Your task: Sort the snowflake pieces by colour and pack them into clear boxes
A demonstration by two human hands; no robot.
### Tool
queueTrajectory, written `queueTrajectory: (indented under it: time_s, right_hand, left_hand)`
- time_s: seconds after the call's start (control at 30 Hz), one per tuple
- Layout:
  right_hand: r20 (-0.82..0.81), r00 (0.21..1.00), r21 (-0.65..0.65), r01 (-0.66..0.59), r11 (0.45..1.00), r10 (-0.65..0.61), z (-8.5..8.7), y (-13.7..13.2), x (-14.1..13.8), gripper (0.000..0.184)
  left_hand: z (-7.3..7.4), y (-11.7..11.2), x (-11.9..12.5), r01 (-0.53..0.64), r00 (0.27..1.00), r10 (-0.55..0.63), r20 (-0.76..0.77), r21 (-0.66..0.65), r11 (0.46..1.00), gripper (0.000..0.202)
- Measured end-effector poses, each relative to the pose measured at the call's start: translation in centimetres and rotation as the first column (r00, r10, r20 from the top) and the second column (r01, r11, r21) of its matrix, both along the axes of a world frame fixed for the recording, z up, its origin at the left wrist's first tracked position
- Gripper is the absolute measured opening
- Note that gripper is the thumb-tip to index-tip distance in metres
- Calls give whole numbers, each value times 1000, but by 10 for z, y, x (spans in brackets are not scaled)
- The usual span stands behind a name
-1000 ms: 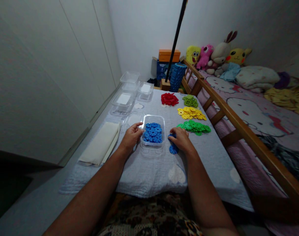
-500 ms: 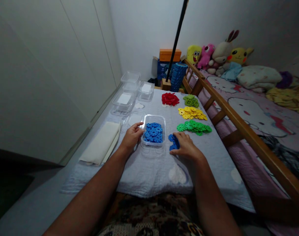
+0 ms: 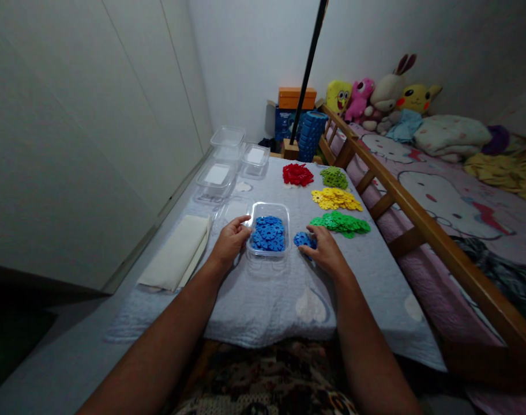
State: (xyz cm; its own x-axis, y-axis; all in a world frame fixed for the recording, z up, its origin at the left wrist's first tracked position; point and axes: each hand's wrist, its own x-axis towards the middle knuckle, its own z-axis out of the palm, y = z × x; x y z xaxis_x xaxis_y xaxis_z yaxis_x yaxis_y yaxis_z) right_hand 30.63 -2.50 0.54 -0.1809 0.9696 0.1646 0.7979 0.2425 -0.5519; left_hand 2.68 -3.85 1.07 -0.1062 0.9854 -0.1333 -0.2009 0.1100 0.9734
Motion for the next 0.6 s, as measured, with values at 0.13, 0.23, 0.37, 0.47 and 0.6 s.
queueTrajectory:
  time_s: [0.13,0.23,0.37,0.47,0.6]
  right_hand:
    - [79,995,30,63,998,-65,2,-4,11,43]
    - [95,994,-4,48,999,-48,3,-6,14,27]
    - [52,998,-41,39,998,-37,3,-6,8,21]
    - [-5,998,-30,61,998,-62,4,-4,3,17]
    - [-96,992,-50,72,996,-77,5,-3,0,11]
  left_hand:
    - [-2,1,-1,10,1000,-10,13,9,1000,62]
    - [0,1,0,13,1000,-13,13,13,1000,61]
    - [4,-1,0,9,1000,-8,-2,5,1000,61]
    - [5,-1,1,7,1000,-7,-8,8,1000,61]
    - [3,-1,1,5,1000,-5,-8,12,1000,60]
